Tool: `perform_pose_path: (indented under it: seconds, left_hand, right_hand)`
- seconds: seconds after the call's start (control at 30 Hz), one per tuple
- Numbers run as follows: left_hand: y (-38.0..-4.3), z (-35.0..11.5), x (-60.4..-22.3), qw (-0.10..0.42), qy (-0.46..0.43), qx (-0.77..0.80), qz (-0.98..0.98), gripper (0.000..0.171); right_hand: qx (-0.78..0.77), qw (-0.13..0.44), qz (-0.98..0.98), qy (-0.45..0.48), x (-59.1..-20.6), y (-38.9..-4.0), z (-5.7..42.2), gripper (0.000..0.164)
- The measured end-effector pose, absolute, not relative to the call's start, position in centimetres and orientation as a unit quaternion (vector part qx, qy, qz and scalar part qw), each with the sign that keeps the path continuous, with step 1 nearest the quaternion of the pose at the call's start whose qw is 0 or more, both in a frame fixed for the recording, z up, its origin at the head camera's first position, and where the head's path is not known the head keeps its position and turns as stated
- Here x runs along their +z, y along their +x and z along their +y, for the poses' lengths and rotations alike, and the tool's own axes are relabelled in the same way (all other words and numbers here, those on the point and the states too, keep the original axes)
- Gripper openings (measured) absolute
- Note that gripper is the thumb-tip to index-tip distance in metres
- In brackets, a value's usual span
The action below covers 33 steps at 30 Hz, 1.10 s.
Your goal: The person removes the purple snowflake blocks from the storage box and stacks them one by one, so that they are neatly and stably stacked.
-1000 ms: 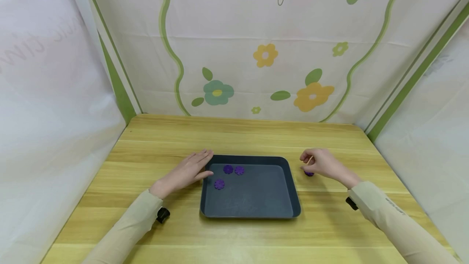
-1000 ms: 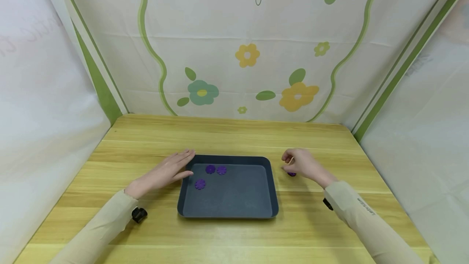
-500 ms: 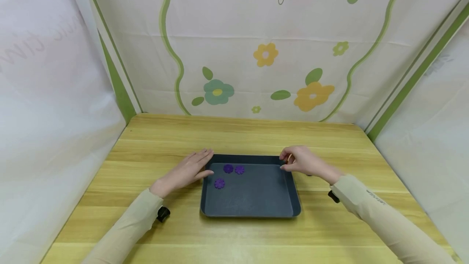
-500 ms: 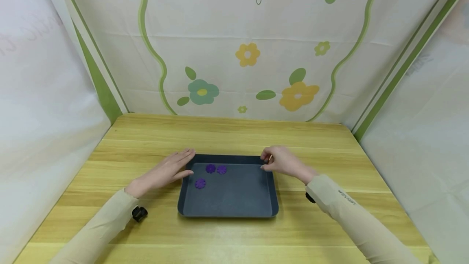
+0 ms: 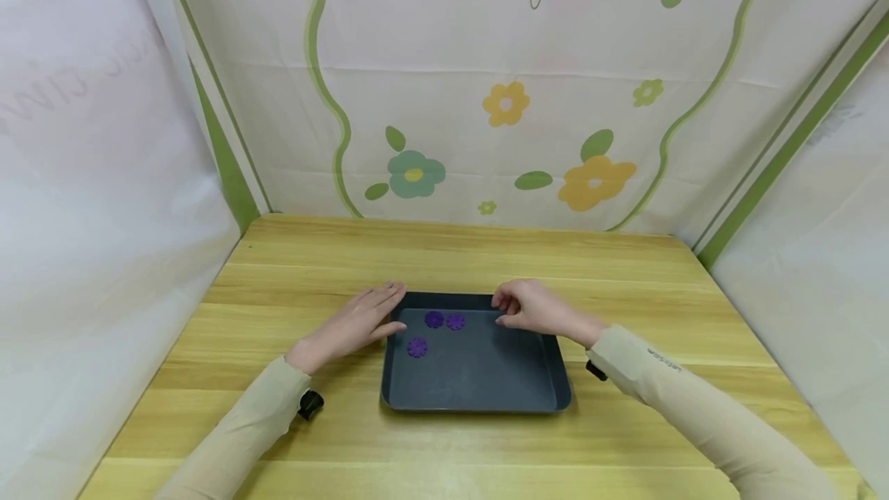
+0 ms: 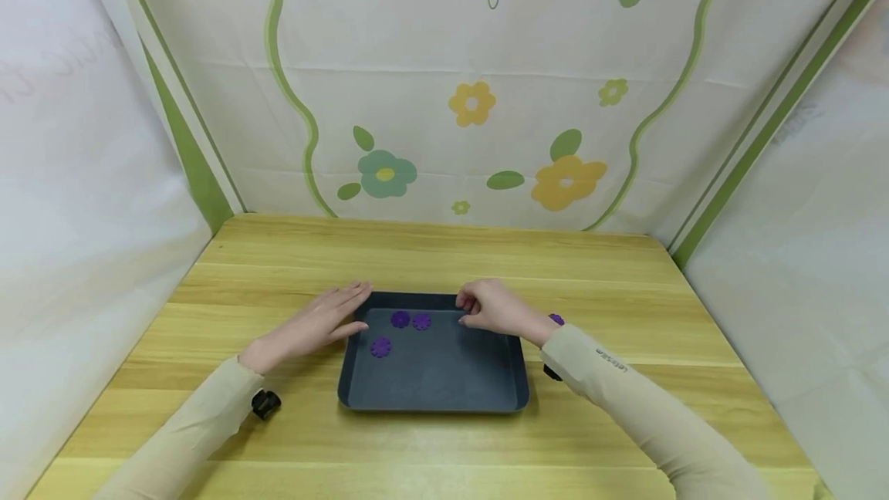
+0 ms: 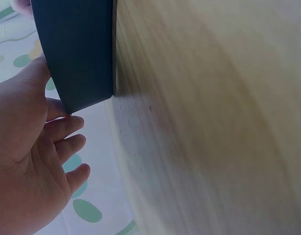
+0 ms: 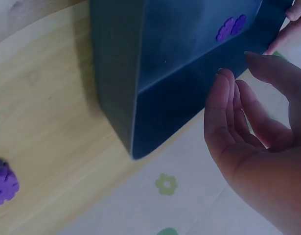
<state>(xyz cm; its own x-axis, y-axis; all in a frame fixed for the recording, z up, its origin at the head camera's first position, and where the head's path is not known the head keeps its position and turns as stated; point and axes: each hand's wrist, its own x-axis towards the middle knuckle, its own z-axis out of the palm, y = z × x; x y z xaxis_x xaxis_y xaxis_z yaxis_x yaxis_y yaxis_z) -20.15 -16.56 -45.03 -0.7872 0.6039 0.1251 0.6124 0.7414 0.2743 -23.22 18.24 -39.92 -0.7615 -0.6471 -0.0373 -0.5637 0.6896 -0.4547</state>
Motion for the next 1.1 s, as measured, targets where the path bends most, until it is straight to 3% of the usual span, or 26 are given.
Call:
perform_pose_path:
  seconds: [0.33,0.63,0.8,1.1]
  left_hand:
    - [-20.2,-16.4,-44.9,0.010,-0.329,-0.147,-0.933,0.070]
    - [-20.1,-16.4,-44.7,0.021,-0.332,-0.145,-0.932,0.068]
    - [-20.1,-16.4,-44.7,0.020,-0.331,-0.150,-0.932,0.068]
    - [-20.0,-16.5,-44.6,0.007,-0.324,-0.150,-0.934,0.069]
  right_hand:
    - [-0.223,0.105,0.907,-0.341,-40.5,-23.6,16.1,0.025]
    - [-0.232,0.071,0.894,-0.378,-41.3,-23.6,14.4,0.024]
    - [-0.234,0.099,0.895,-0.368,-41.8,-23.5,13.7,0.026]
    - [-0.216,0.100,0.894,-0.379,-42.4,-23.6,12.7,0.029]
